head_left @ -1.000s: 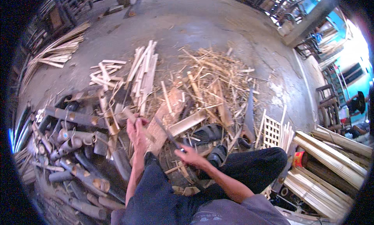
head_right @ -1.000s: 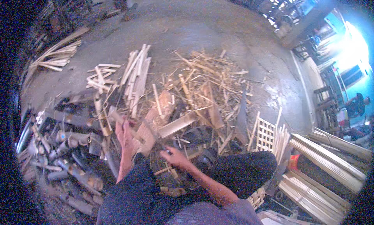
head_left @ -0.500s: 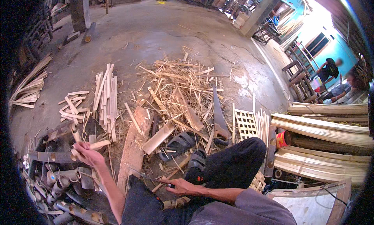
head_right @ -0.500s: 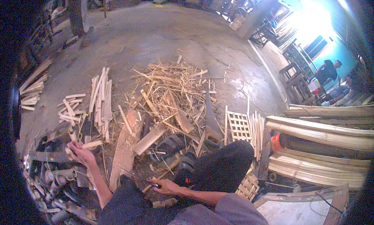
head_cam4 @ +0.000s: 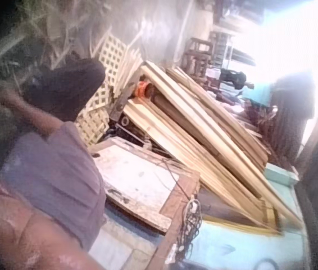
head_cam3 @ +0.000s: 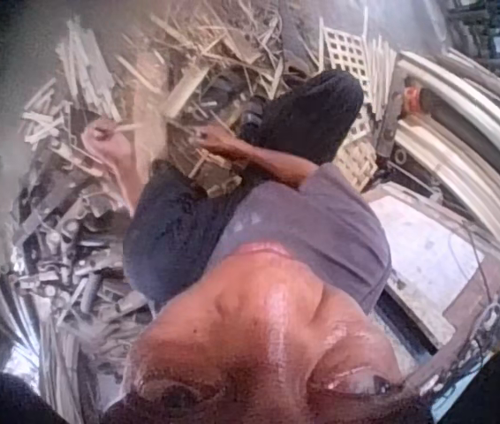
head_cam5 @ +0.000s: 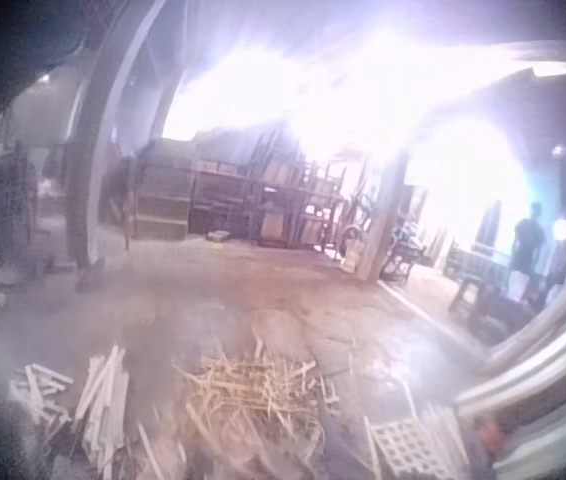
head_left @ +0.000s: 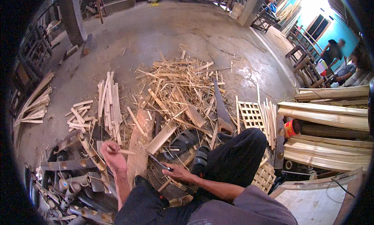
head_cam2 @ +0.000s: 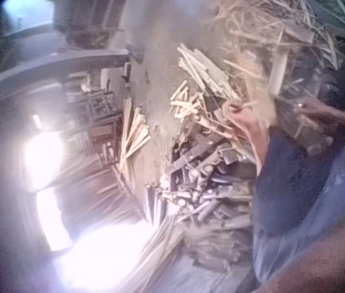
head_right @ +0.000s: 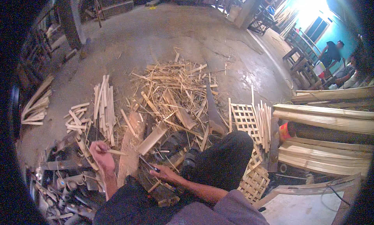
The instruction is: The person sits on the floor and uses a knife to shave thin strips from a small piece of wood. They repeatedly hold the wood and draw the knife along its surface to remove thin layers, then inspect the piece and continue shaving.
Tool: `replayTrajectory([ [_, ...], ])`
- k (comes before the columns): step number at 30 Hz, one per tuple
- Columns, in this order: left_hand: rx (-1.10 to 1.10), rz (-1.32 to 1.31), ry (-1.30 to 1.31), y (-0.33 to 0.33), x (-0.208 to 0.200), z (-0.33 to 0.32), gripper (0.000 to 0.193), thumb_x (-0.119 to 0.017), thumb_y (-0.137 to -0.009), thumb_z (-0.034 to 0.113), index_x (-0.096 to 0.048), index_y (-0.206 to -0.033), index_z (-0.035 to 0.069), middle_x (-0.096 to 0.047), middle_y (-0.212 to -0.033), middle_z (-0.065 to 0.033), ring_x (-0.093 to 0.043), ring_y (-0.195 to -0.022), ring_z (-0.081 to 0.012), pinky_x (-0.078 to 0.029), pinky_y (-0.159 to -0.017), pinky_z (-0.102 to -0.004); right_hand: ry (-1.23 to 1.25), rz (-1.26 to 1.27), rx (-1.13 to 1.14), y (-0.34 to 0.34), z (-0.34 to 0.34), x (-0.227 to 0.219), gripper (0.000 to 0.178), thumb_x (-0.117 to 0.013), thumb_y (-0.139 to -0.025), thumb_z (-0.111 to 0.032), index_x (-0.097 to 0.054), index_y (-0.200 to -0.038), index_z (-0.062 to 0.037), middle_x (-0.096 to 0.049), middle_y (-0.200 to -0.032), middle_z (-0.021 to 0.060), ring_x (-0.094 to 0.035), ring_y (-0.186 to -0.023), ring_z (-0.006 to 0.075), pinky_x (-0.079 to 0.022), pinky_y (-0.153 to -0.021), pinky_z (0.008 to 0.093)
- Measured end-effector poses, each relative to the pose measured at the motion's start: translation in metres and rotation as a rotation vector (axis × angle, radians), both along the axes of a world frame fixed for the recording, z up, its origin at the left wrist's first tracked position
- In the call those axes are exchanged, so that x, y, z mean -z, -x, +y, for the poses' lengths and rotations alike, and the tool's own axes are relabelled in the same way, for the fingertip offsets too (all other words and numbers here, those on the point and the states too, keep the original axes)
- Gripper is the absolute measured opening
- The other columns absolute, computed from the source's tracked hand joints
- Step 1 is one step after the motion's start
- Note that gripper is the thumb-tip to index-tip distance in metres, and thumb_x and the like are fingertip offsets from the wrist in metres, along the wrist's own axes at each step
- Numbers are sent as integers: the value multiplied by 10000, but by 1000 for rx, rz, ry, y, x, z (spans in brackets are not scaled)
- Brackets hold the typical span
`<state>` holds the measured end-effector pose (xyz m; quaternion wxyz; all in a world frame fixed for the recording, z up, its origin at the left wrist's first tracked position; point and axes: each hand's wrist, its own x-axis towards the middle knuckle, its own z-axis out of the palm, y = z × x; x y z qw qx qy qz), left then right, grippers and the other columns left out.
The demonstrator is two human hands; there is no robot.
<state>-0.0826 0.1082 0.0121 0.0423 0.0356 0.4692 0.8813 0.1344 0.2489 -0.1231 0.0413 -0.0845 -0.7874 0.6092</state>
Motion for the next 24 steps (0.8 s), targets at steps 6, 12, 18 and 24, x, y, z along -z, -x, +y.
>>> replayTrajectory([
  [6, 525, 433, 611, -34, -110, 64, 211, -562, -906, 258, -590, -861, 53, -500, -779, -5, -455, -708, -117, -402, -700, -285, -332, -373, -205, -7, -32, 32, 736, -555, -872, -364, -202, -1484, -161, -634, -909, 281, -615, -870, 432, -483, -765, 485],
  [12, 972, 628, 852, -116, -130, 108, 366, -706, -773, 209, -588, -1102, 100, -594, -880, -12, -553, -843, -107, -444, -751, -275, -447, -157, -143, -18, -13, 123, 938, -620, -836, -289, 25, -1497, -122, -576, -1098, 344, -601, -986, 464, -476, -837, 533],
  [18, 905, 529, 931, -133, -139, 101, 232, -570, -879, 165, -562, -1094, 79, -537, -846, -4, -462, -745, -87, -400, -677, -249, -541, -274, -303, -17, -23, 94, 912, -585, -831, -164, 40, -1493, -104, -629, -959, 295, -624, -849, 456, -484, -781, 538],
  [24, 768, 491, 715, -157, -153, 94, 211, -395, -934, 58, -537, -1088, 25, -559, -956, -45, -518, -916, -114, -415, -862, -258, -483, -304, -220, -14, -29, 86, 849, -607, -811, -267, -121, -1489, -108, -612, -1046, 284, -604, -928, 458, -484, -788, 519],
])
